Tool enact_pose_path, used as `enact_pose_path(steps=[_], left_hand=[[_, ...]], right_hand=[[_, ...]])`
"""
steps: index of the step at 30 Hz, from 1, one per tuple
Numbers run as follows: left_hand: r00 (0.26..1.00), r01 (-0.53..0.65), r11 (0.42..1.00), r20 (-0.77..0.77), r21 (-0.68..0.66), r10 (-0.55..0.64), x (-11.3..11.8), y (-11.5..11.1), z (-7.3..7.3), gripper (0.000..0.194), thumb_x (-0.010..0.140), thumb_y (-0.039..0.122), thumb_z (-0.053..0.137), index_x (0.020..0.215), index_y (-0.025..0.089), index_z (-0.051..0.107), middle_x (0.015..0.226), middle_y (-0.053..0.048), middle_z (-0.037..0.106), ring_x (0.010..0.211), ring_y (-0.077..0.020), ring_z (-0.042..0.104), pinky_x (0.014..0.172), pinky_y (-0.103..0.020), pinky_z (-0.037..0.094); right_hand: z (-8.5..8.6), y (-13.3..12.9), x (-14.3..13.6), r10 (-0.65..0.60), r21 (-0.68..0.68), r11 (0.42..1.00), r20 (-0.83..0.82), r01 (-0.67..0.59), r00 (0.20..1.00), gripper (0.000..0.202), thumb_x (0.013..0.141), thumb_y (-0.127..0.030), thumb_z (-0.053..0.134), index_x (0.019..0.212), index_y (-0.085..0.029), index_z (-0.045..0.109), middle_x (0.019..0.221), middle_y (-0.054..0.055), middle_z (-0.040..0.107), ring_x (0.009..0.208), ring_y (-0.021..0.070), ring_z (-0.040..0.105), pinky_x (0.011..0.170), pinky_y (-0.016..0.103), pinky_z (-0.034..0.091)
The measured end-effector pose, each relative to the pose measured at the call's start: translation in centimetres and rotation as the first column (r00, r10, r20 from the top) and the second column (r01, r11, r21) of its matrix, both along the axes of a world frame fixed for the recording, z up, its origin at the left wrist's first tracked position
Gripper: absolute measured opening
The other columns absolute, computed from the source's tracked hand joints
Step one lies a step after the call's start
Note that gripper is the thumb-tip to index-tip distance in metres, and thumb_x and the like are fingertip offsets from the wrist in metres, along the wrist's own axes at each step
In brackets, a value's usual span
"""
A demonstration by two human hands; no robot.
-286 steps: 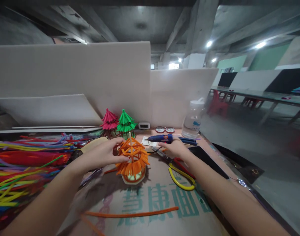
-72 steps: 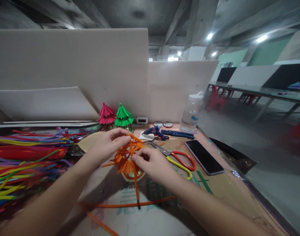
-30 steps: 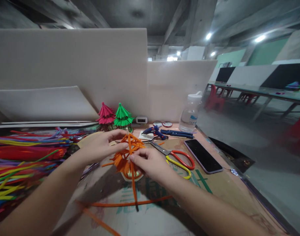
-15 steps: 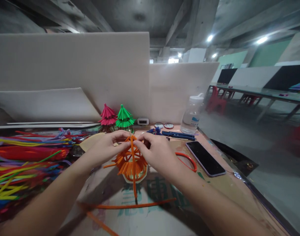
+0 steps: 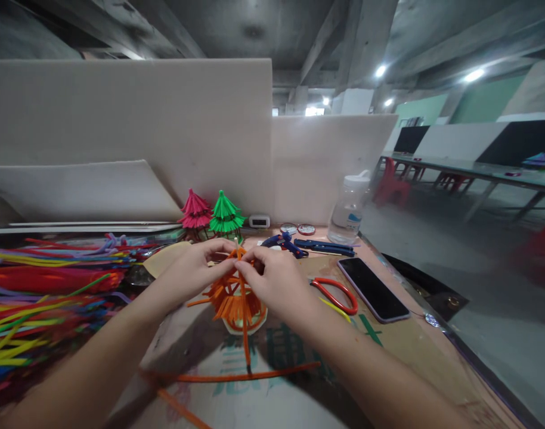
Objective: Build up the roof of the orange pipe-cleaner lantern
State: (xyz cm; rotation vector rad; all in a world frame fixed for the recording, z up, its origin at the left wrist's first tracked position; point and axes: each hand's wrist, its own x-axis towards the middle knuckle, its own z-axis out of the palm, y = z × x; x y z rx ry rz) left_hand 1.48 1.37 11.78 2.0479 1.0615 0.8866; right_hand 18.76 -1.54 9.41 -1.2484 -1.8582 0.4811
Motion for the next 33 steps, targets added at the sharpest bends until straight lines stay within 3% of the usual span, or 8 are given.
enact_pose_path(steps=[18,23,33], left_hand=[[1.0,0.011,1.0,-0.016,0.009,-0.011,-0.01,0.01,-0.02,0.018,0.079,0.022,0.057,0.09,0.018,0.071,0.095,-0.004,0.076,0.08,-0.0176,0.069,0.069,-0.025,0.053],[1.0,0.01,1.0,-0.011,-0.009,-0.01,0.07,-0.03,0.15,0.018,0.08,0.024,0.059,0.091,0.017,0.071,0.096,-0.004,0.075,0.081,-0.0176,0.069,0.071,-0.025,0.054],[1.0,-0.006,1.0,-0.004,-0.023,0.006,0.13,-0.23,0.25,0.018,0.081,0.03,0.061,0.088,0.017,0.07,0.087,-0.003,0.074,0.078,-0.0177,0.069,0.069,-0.025,0.054]], right_hand=[[0.52,-0.29,-0.16,-0.003,0.036,0.999,0.088,0.0,0.996,0.017,0.092,-0.029,0.057,0.083,-0.02,0.069,0.073,0.002,0.069,0.063,0.0153,0.059,0.06,0.026,0.038],[0.14,-0.18,0.01,-0.02,0.044,0.999,0.021,0.019,1.0,0.019,0.091,-0.033,0.058,0.086,-0.019,0.07,0.075,0.003,0.071,0.065,0.016,0.061,0.06,0.026,0.041],[-0.06,0.26,-0.23,-0.012,0.082,0.997,-0.052,0.016,0.999,0.014,0.089,-0.026,0.058,0.084,-0.019,0.069,0.075,0.001,0.072,0.065,0.0151,0.064,0.06,0.025,0.042]])
